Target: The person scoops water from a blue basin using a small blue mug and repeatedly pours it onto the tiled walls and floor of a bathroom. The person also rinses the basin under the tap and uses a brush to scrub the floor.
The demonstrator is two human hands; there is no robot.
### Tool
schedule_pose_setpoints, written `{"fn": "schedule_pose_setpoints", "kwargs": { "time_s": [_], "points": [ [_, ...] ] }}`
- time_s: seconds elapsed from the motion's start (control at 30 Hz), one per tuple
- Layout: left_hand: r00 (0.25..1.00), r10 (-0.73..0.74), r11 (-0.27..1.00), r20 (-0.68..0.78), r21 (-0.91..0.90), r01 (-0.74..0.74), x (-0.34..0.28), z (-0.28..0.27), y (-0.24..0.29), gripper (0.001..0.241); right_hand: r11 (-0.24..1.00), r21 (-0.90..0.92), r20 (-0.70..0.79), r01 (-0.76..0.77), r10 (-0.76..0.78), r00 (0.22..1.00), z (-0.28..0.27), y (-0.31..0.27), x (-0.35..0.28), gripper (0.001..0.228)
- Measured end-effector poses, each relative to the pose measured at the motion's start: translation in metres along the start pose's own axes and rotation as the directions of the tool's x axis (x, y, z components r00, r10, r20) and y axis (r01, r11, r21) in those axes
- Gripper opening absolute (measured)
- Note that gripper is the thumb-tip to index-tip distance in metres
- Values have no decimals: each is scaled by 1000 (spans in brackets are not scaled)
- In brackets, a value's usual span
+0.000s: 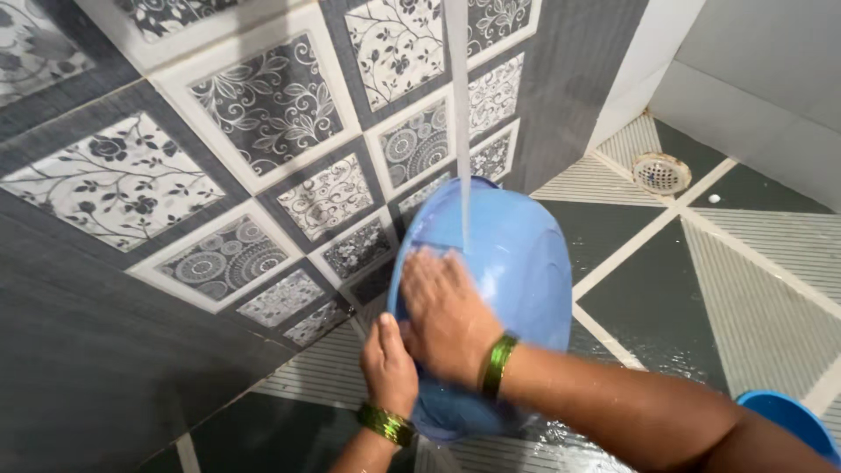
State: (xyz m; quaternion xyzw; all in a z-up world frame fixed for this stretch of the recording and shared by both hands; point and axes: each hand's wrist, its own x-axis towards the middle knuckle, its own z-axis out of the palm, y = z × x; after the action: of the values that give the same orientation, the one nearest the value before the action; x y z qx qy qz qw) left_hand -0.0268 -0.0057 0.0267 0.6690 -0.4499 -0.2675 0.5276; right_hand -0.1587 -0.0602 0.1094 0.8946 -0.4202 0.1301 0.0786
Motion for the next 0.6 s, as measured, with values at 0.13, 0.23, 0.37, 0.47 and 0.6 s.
{"fn": "schedule_pose_setpoints", "kwargs": {
  "time_s": [0.13,0.23,0.37,0.47,0.6],
  "points": [
    [996,-59,998,69,-4,60,-20,-6,9,48,711,339,554,-616,378,741,2,139,75,58],
    [996,-36,997,87,76,29,-18,-3,22,45,663,413,592,-624,325,737,-3,163,85,51],
    [998,45,999,36,1,-45,-7,10,22,43,998,-56,78,14,-9,997,-4,31,19,56],
    [1000,14,1000,23,15,-14,-7,6,16,43,997,-72,-131,41,-50,990,4,1,-15,57],
    [999,-40,990,19,139,37,-21,-10,6,50,850,174,329,-497,426,843,28,120,28,58]
  ]
}}
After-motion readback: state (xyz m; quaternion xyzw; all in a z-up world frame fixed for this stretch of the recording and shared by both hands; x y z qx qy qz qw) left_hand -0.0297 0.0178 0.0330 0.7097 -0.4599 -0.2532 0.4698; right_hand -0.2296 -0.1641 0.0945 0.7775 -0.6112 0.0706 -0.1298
